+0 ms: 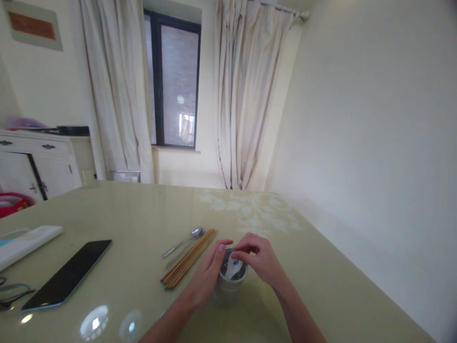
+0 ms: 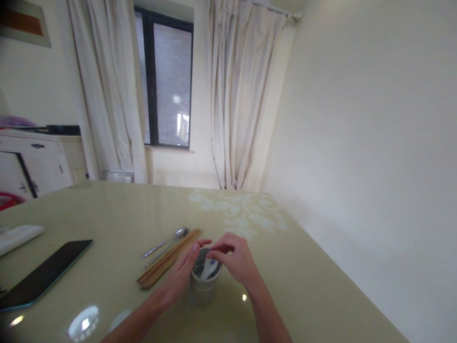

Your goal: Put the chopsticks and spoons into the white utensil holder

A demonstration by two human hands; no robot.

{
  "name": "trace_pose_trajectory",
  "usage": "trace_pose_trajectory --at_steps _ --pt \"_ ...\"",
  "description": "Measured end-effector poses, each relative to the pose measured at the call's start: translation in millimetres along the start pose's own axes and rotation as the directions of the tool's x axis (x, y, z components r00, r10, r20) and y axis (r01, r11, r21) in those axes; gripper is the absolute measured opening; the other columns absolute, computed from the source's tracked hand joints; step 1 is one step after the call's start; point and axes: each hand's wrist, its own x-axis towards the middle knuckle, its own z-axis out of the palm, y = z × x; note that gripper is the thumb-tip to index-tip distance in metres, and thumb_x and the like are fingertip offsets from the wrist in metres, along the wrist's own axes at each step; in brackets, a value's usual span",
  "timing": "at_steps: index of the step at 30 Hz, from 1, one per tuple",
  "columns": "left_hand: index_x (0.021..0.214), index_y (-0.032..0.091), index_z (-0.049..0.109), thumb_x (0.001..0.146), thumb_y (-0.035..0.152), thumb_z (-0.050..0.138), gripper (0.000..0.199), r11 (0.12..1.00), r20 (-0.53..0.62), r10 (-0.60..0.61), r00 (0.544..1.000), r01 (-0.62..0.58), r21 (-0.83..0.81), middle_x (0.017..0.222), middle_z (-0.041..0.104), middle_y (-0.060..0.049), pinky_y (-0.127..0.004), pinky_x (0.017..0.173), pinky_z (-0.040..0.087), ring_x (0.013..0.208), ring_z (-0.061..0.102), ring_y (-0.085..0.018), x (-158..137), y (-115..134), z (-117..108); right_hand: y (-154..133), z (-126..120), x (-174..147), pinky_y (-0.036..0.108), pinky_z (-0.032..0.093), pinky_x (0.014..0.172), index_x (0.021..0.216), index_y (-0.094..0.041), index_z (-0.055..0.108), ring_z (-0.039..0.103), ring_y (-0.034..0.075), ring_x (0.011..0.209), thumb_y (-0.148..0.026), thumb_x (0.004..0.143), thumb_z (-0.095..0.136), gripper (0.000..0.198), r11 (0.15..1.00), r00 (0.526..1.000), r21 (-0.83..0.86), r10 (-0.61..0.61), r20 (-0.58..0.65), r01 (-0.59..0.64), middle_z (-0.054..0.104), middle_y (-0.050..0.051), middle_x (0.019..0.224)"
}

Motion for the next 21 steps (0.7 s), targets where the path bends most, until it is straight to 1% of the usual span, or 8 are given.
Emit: trace_pose_trajectory --at_steps 2,4,7,10,13,15,18,21 --pt "0.13 0.023 0.072 0.101 0.075 0.043 0.067 1.0 0.002 -0.003 1.0 0.003 0.014 0.132 0.074 -0.009 -0.042 0.11 0.052 0.126 0.066 -0.028 -0.7 4.0 -1.1 1.8 -2.5 0.2 0.03 0.052 0.063 0.082 -0.023 0.088 0.067 0.019 0.071 -0.055 0.077 0.092 0.033 1.0 1.0 0.012 -0.012 0.018 0.012 0.073 0.005 0.079" --pt "0.126 0.023 0.074 0.101 0.074 0.043 0.065 1.0 0.006 -0.001 1.0 0.001 0.021 0.128 0.076 -0.008 -0.041 0.106 0.054 0.124 0.066 -0.028 -0.2 7.4 -3.5 1.0 -4.9 0.3 0.03 0.053 0.063 0.084 -0.024 0.089 0.068 0.019 0.072 -0.055 0.077 0.092 0.032 0.999 0.999 0.031 -0.007 0.041 0.005 0.075 0.006 0.086" --pt "0.123 0.025 0.076 0.102 0.073 0.043 0.063 0.999 0.023 0.025 0.999 -0.026 0.04 0.124 0.078 -0.007 -0.038 0.101 0.057 0.123 0.067 -0.027 0.3 9.4 -4.2 -6.9 -5.8 0.0 0.03 0.055 0.067 0.082 -0.025 0.088 0.07 0.02 0.076 -0.052 0.081 0.09 0.027 1.0 0.998 0.013 -0.023 0.058 0.022 0.075 0.007 0.091" --pt "0.122 0.025 0.076 0.102 0.072 0.042 0.061 0.997 0.029 0.045 0.999 -0.046 0.065 0.124 0.078 -0.007 -0.035 0.099 0.058 0.123 0.067 -0.027 1.3 7.1 -3.0 -16.5 -3.2 -0.2 0.032 0.054 0.076 0.081 -0.026 0.086 0.07 0.021 0.082 -0.047 0.088 0.084 0.022 0.997 0.998 -0.056 -0.051 0.044 0.053 0.074 0.006 0.09" --pt "0.125 0.024 0.075 0.104 0.068 0.041 0.059 0.996 0.034 0.049 0.998 -0.051 0.072 0.125 0.077 -0.007 -0.035 0.101 0.057 0.121 0.068 -0.025 3.3 3.3 -3.8 -19.6 -0.1 0.3 0.035 0.053 0.082 0.082 -0.026 0.086 0.069 0.023 0.086 -0.045 0.092 0.081 0.021 0.996 0.998 -0.066 -0.067 0.01 0.068 0.075 0.006 0.091" --pt "0.126 0.024 0.074 0.105 0.067 0.041 0.059 0.994 0.038 0.051 0.998 -0.055 0.091 0.126 0.077 -0.007 -0.035 0.101 0.057 0.119 0.069 -0.025 4.3 1.8 -5.5 -17.9 0.7 0.7 0.035 0.053 0.08 0.082 -0.026 0.086 0.069 0.023 0.084 -0.045 0.091 0.081 0.022 0.997 0.998 -0.051 -0.064 0.007 0.064 0.074 0.006 0.09" --pt "0.126 0.025 0.075 0.104 0.067 0.041 0.059 0.991 0.035 0.048 0.998 -0.052 0.125 0.125 0.078 -0.007 -0.036 0.102 0.058 0.121 0.068 -0.025 4.3 2.1 -7.6 -13.3 -0.6 1.4 0.034 0.052 0.077 0.083 -0.026 0.087 0.068 0.022 0.082 -0.044 0.088 0.084 0.019 0.998 0.998 -0.044 -0.043 0.037 0.045 0.074 0.006 0.089" --pt "0.123 0.027 0.076 0.104 0.069 0.04 0.059 0.992 0.049 0.057 0.997 -0.062 0.113 0.122 0.079 -0.006 -0.036 0.101 0.058 0.12 0.069 -0.025 3.3 3.6 -7.9 -8.7 -2.7 1.8 0.033 0.051 0.077 0.092 -0.028 0.089 0.069 0.023 0.088 -0.044 0.084 0.088 0.018 1.0 0.996 -0.002 -0.022 0.089 0.022 0.076 0.006 0.094"
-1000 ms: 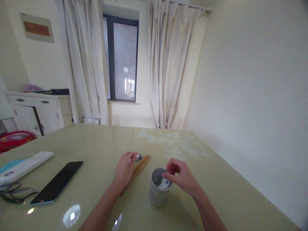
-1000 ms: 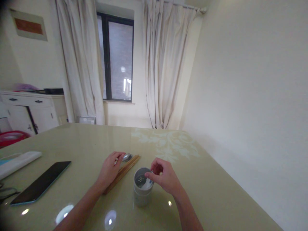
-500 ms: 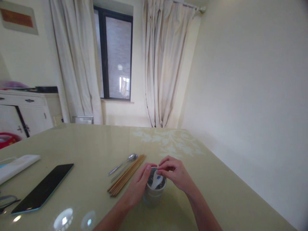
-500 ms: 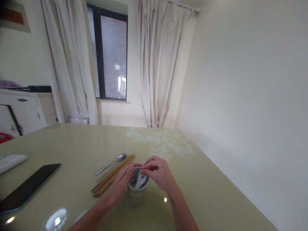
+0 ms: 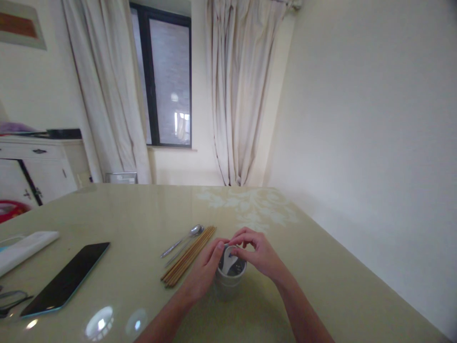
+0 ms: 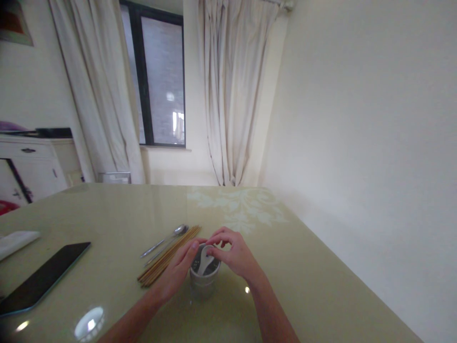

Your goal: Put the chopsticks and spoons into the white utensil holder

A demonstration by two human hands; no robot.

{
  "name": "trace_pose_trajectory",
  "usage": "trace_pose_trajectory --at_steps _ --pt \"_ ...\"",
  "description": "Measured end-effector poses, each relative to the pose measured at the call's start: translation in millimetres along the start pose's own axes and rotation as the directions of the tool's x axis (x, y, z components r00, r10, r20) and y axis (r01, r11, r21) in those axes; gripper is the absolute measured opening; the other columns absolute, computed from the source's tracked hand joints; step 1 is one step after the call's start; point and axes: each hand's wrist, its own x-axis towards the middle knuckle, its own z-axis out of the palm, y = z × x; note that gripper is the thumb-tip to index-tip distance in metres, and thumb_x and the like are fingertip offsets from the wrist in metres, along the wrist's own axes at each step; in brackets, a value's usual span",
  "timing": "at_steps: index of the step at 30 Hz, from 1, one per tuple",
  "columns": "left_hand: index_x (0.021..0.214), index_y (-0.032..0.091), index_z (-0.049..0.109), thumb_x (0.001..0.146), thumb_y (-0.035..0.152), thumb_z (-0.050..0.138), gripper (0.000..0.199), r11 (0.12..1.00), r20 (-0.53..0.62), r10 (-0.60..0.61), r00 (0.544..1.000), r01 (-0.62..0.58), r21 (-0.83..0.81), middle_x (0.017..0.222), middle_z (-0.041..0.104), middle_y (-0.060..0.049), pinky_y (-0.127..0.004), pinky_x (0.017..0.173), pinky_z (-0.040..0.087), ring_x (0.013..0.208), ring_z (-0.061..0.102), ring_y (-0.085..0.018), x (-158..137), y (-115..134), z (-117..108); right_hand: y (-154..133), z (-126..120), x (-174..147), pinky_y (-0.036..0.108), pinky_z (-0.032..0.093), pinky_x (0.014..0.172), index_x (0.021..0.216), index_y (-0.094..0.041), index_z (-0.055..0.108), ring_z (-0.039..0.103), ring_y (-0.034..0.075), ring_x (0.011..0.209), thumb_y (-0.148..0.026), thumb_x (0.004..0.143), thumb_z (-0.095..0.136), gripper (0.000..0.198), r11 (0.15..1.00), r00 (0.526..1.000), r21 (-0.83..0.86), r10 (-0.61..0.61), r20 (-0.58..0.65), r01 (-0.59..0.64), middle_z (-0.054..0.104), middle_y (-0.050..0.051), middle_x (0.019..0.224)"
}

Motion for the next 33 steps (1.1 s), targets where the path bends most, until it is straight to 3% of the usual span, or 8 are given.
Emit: trace_pose_trajectory --at_steps 7,10,14,19,22,26,29,33 --pt "0.123 0.025 0.076 0.1 0.076 0.043 0.065 0.999 -0.029 -0.03 0.999 0.029 -0.031 0.123 0.078 -0.008 -0.042 0.106 0.058 0.122 0.069 -0.028 -1.3 -2.2 -1.6 1.2 9.0 -1.7 0.037 0.052 0.094 0.089 -0.028 0.088 0.07 0.024 0.1 -0.044 0.085 0.087 0.017 0.986 1.0 0.166 0.003 0.022 -0.006 0.075 0.006 0.102" --pt "0.123 0.026 0.077 0.099 0.081 0.037 0.072 0.997 0.0 -0.055 0.999 0.054 -0.053 0.122 0.079 -0.009 -0.045 0.105 0.06 0.126 0.068 -0.03 -3.4 -3.2 -3.4 2.5 13.8 0.7 0.035 0.054 0.086 0.086 -0.026 0.084 0.069 0.022 0.089 -0.047 0.084 0.087 0.021 0.953 0.99 0.304 0.056 -0.132 -0.014 0.075 0.004 0.09" --pt "0.126 0.028 0.076 0.099 0.084 0.027 0.079 0.994 0.038 -0.102 0.994 0.103 -0.028 0.126 0.078 -0.008 -0.045 0.111 0.056 0.124 0.069 -0.028 -7.6 -4.1 -3.1 17.3 7.5 7.1 0.032 0.055 0.081 0.095 -0.026 0.076 0.068 0.02 0.088 -0.052 0.076 0.089 0.034 0.834 0.807 0.544 0.258 -0.53 0.091 0.074 0.002 0.091" --pt "0.119 0.023 0.073 0.104 0.075 0.014 0.08 0.999 -0.101 -0.029 0.994 0.025 -0.046 0.119 0.078 -0.011 -0.045 0.103 0.06 0.11 0.074 -0.027 -1.3 -13.3 -2.6 47.3 12.2 7.6 0.035 0.06 0.082 0.096 -0.023 0.071 0.072 0.024 0.097 -0.054 0.071 0.087 0.042 0.838 0.665 0.543 0.431 -0.61 -0.045 0.075 0.006 0.098" --pt "0.113 0.023 0.072 0.109 0.06 0.03 0.057 0.963 -0.272 0.174 0.947 -0.105 0.25 0.115 0.076 -0.011 -0.045 0.1 0.058 0.11 0.071 -0.027 7.1 -23.0 -8.9 55.0 34.7 5.9 0.038 0.063 0.082 0.09 -0.023 0.069 0.073 0.026 0.095 -0.053 0.071 0.087 0.04 0.826 0.677 0.553 0.47 -0.567 -0.11 0.074 0.006 0.094" --pt "0.126 0.029 0.073 0.107 0.034 0.048 0.032 0.682 -0.118 0.411 0.904 -0.219 0.698 0.134 0.072 -0.009 -0.049 0.112 0.049 0.127 0.062 -0.03 12.4 -36.6 -19.5 50.6 59.2 4.8 0.036 0.063 0.077 0.09 -0.023 0.069 0.073 0.024 0.085 -0.047 0.072 0.085 0.034 0.807 0.735 0.567 0.484 -0.475 -0.165 0.074 0.005 0.091" --pt "0.134 0.033 0.072 0.103 0.022 0.055 0.037 0.49 -0.021 0.415 0.91 -0.204 0.848 0.138 0.072 -0.008 -0.049 0.108 0.049 0.123 0.063 -0.031 12.3 -41.4 -26.0 46.4 62.1 4.0 0.034 0.06 0.072 0.09 -0.022 0.068 0.072 0.023 0.08 -0.046 0.072 0.085 0.035 0.806 0.764 0.558 0.482 -0.429 -0.195 0.074 0.005 0.088" --pt "0.129 0.033 0.076 0.1 0.015 0.054 0.04 0.42 0.06 0.34 0.938 -0.209 0.883 0.131 0.077 -0.007 -0.045 0.103 0.05 0.118 0.066 -0.031 13.9 -36.3 -39.5 45.5 59.2 4.0 0.032 0.057 0.069 0.09 -0.021 0.07 0.07 0.022 0.077 -0.048 0.071 0.086 0.037 0.765 0.792 0.602 0.506 -0.341 -0.229 0.073 0.004 0.083"
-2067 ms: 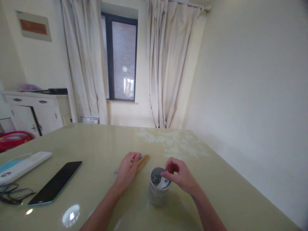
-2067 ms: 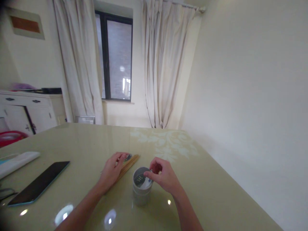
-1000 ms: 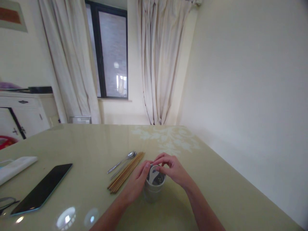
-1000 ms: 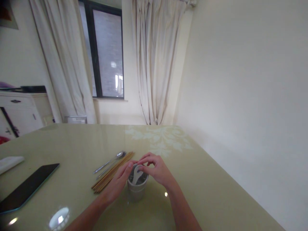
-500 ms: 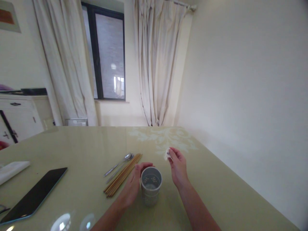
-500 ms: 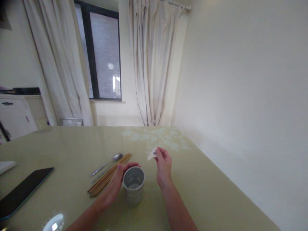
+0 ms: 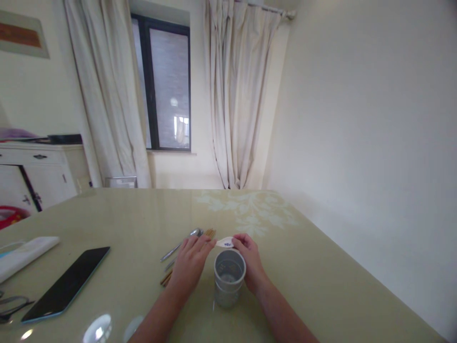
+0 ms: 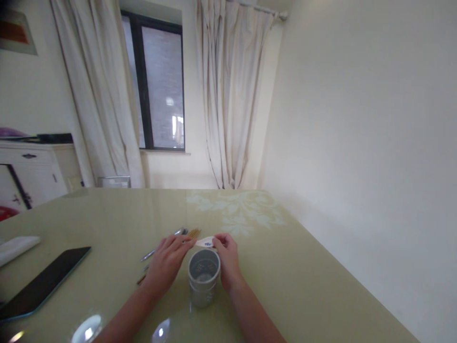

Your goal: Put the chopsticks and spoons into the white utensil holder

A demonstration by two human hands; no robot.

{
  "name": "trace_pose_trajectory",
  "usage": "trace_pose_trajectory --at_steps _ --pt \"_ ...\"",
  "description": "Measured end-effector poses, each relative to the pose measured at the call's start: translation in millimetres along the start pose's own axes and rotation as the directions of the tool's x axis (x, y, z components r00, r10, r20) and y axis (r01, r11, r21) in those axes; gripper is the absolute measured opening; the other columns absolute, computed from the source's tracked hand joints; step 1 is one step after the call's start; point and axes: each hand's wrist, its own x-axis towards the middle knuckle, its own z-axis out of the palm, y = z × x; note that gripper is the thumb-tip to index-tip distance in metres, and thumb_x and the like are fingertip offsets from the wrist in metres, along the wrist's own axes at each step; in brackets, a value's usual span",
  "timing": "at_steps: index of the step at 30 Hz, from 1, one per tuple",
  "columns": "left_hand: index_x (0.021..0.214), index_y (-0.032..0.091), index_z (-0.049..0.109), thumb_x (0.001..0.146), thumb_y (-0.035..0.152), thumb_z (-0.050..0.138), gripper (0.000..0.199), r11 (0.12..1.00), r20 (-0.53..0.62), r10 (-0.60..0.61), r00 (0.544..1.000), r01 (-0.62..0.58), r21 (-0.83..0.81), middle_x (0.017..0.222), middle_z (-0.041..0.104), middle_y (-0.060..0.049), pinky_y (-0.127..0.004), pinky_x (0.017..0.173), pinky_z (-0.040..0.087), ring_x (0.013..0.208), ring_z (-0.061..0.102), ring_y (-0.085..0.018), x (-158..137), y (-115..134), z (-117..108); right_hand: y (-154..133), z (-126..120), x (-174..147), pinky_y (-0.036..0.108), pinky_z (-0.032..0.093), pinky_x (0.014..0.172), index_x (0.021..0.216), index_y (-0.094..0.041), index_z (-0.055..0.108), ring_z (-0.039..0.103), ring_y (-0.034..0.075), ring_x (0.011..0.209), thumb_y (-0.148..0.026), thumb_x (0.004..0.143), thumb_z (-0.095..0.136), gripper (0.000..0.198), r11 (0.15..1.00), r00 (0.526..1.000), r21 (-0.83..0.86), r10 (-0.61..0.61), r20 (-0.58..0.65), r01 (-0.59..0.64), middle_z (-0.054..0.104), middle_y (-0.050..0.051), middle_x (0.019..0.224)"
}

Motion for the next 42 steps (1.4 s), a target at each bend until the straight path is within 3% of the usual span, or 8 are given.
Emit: trace_pose_trajectory --at_steps 4,7,10,14,20,26,36,42 --pt "0.118 0.029 0.08 0.104 0.022 0.051 0.033 0.985 -0.009 -0.163 0.987 0.163 0.054 0.124 0.079 -0.007 -0.043 0.101 0.049 0.112 0.067 -0.03 6.2 -25.6 -15.8 0.2 0.1 2.2 0.033 0.059 0.072 0.095 -0.022 0.074 0.073 0.025 0.086 -0.057 0.07 0.085 0.045 0.996 0.998 0.065 0.063 -0.017 -0.062 0.075 0.008 0.096" --pt "0.117 0.023 0.08 0.106 0.025 0.044 0.037 0.937 -0.063 -0.329 0.942 0.334 0.098 0.123 0.08 -0.009 -0.041 0.102 0.049 0.111 0.067 -0.03 5.9 -54.3 -23.6 0.3 -1.1 3.4 0.033 0.06 0.072 0.095 -0.023 0.075 0.073 0.025 0.09 -0.059 0.069 0.085 0.046 0.996 0.997 0.048 0.074 -0.033 -0.072 0.075 0.009 0.106" --pt "0.117 0.021 0.08 0.108 0.032 0.042 0.04 0.882 -0.045 -0.448 0.893 0.45 0.142 0.123 0.08 -0.01 -0.041 0.098 0.052 0.111 0.068 -0.032 1.2 -75.7 -25.5 -0.1 -3.1 4.0 0.032 0.059 0.071 0.091 -0.023 0.076 0.072 0.024 0.088 -0.058 0.068 0.087 0.043 0.997 0.997 0.021 0.078 -0.014 -0.078 0.076 0.009 0.105" --pt "0.118 0.024 0.08 0.108 0.032 0.041 0.041 0.838 0.027 -0.523 0.852 0.508 0.199 0.117 0.081 -0.012 -0.039 0.094 0.054 0.112 0.071 -0.031 -3.0 -81.3 -24.1 -0.6 -3.7 4.2 0.03 0.057 0.066 0.083 -0.022 0.075 0.07 0.024 0.083 -0.058 0.066 0.088 0.042 0.997 0.998 -0.022 0.069 0.009 -0.069 0.077 0.009 0.098" --pt "0.116 0.024 0.08 0.108 0.029 0.038 0.043 0.801 0.114 -0.573 0.811 0.525 0.289 0.11 0.08 -0.015 -0.041 0.088 0.055 0.11 0.073 -0.033 -3.0 -76.5 -23.0 -1.0 -1.8 3.5 0.026 0.05 0.06 0.081 -0.021 0.074 0.063 0.018 0.069 -0.055 0.066 0.088 0.04 0.996 0.996 0.003 0.085 0.011 -0.085 0.069 0.003 0.079" --pt "0.111 0.025 0.079 0.107 0.027 0.043 0.036 0.82 0.15 -0.553 0.82 0.504 0.271 0.114 0.08 -0.011 -0.035 0.089 0.054 0.114 0.072 -0.029 -1.9 -80.1 -17.7 -2.7 0.4 2.7 0.025 0.046 0.059 0.078 -0.019 0.075 0.058 0.016 0.066 -0.055 0.063 0.091 0.042 0.996 0.996 0.015 0.088 0.019 -0.088 0.068 0.001 0.075" --pt "0.124 0.024 0.074 0.106 0.024 0.045 0.034 0.818 0.143 -0.568 0.81 0.537 0.208 0.129 0.077 -0.009 -0.034 0.09 0.056 0.115 0.073 -0.027 -4.2 -84.2 -12.7 0.5 -0.5 5.6 0.025 0.043 0.058 0.077 -0.019 0.075 0.055 0.015 0.063 -0.051 0.063 0.092 0.039 0.996 0.996 0.035 0.088 -0.003 -0.088 0.064 -0.001 0.07" --pt "0.124 0.022 0.073 0.108 0.03 0.044 0.034 0.861 0.032 -0.505 0.863 0.501 0.09 0.133 0.074 -0.01 -0.034 0.092 0.055 0.113 0.073 -0.025 -0.1 -74.2 -14.6 4.4 -1.7 8.8 0.026 0.042 0.058 0.073 -0.021 0.072 0.055 0.016 0.062 -0.053 0.064 0.091 0.038 0.996 0.997 0.037 0.081 -0.004 -0.08 0.062 -0.001 0.068"
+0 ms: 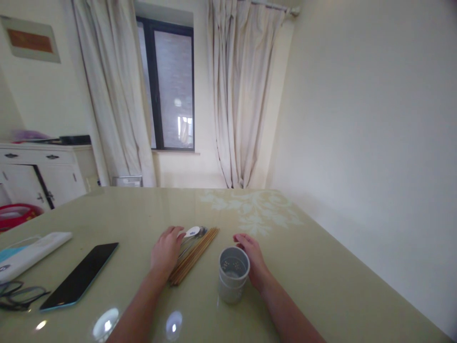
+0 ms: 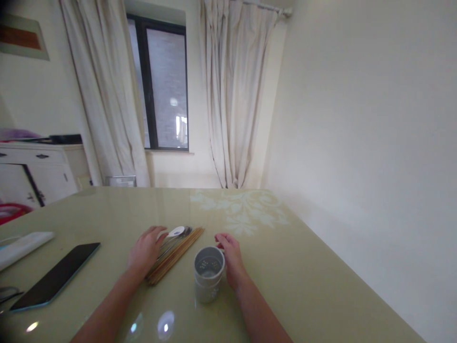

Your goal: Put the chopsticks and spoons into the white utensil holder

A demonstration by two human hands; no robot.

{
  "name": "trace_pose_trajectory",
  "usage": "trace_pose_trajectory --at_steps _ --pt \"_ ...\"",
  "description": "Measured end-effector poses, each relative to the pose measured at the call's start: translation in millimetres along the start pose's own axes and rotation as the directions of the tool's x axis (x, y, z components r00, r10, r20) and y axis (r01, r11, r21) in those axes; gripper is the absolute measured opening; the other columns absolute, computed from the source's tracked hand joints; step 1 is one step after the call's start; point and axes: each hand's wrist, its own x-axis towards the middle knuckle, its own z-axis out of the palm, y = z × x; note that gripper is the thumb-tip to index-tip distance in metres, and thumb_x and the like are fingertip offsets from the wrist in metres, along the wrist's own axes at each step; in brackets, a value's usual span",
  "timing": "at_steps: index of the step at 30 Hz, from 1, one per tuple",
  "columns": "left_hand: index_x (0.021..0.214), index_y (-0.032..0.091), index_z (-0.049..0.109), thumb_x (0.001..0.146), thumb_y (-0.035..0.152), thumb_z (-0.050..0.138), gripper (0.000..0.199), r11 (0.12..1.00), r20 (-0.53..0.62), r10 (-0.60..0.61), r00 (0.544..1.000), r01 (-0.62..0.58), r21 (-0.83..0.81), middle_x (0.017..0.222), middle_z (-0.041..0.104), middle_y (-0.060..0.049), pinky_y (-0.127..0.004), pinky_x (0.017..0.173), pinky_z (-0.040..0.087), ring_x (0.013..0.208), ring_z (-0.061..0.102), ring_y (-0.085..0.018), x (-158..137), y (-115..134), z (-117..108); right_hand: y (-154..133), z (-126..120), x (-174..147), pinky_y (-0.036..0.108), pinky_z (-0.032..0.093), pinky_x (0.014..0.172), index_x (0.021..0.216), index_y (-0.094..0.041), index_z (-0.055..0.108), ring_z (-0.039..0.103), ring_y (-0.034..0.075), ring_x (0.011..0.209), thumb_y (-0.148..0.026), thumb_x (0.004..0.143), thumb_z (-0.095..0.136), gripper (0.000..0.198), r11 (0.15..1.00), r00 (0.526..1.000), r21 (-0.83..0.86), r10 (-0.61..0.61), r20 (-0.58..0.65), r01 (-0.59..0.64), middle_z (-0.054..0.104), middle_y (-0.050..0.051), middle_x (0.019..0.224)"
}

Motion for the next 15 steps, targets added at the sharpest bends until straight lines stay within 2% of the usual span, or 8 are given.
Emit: trace_pose_trajectory --at_steps 2,4,6,8,11,15 --pt "0.115 0.023 0.074 0.109 0.032 0.043 0.034 0.994 -0.012 0.073 0.997 -0.074 -0.084 0.125 0.076 -0.008 -0.033 0.092 0.054 0.109 0.073 -0.024 -3.9 13.4 0.3 1.0 1.4 -0.4 0.027 0.04 0.057 0.065 -0.021 0.067 0.052 0.015 0.06 -0.056 0.066 0.089 0.041 1.0 1.0 -0.004 -0.002 0.018 0.002 0.059 -0.002 0.065" --pt "0.11 0.023 0.074 0.109 0.033 0.042 0.034 0.978 0.028 0.165 0.986 -0.159 -0.136 0.118 0.078 -0.007 -0.032 0.093 0.053 0.107 0.073 -0.023 -10.9 30.9 1.3 1.0 3.0 -1.8 0.027 0.037 0.054 0.058 -0.022 0.059 0.045 0.013 0.054 -0.059 0.068 0.087 0.047 1.0 0.999 -0.008 0.003 0.045 -0.002 0.051 -0.005 0.058" --pt "0.107 0.023 0.074 0.109 0.033 0.042 0.033 0.961 0.108 0.259 0.96 -0.246 -0.126 0.114 0.078 -0.007 -0.033 0.094 0.052 0.108 0.072 -0.024 -19.6 48.5 2.5 -0.8 4.3 -3.5 0.027 0.033 0.052 0.055 -0.023 0.054 0.039 0.012 0.052 -0.06 0.068 0.086 0.051 1.0 0.997 -0.01 0.004 0.072 -0.003 0.044 -0.007 0.054" --pt "0.104 0.022 0.074 0.109 0.032 0.044 0.032 0.945 0.174 0.326 0.929 -0.319 -0.068 0.114 0.077 -0.009 -0.036 0.098 0.051 0.111 0.071 -0.026 -27.6 61.4 3.4 -4.2 4.8 -5.1 0.027 0.033 0.053 0.055 -0.023 0.053 0.038 0.012 0.052 -0.061 0.068 0.086 0.052 1.0 0.995 -0.006 -0.006 0.095 0.006 0.044 -0.007 0.054" --pt "0.108 0.022 0.075 0.104 0.026 0.05 0.026 0.939 0.215 0.326 0.921 -0.341 0.038 0.119 0.075 -0.011 -0.039 0.103 0.05 0.119 0.068 -0.028 -34.4 68.0 3.8 -11.0 4.3 -7.5 0.026 0.035 0.056 0.056 -0.022 0.056 0.042 0.013 0.056 -0.06 0.071 0.084 0.05 1.0 0.99 0.013 -0.025 0.136 0.023 0.048 -0.005 0.057" --pt "0.114 0.023 0.074 0.103 0.022 0.048 0.028 0.962 0.215 0.213 0.953 -0.243 0.127 0.123 0.074 -0.011 -0.04 0.102 0.05 0.122 0.068 -0.029 -34.3 63.1 1.3 -18.5 3.2 -11.9 0.025 0.035 0.057 0.061 -0.021 0.06 0.043 0.012 0.059 -0.057 0.075 0.083 0.045 0.996 0.978 0.079 -0.052 0.201 0.037 0.051 -0.004 0.061"
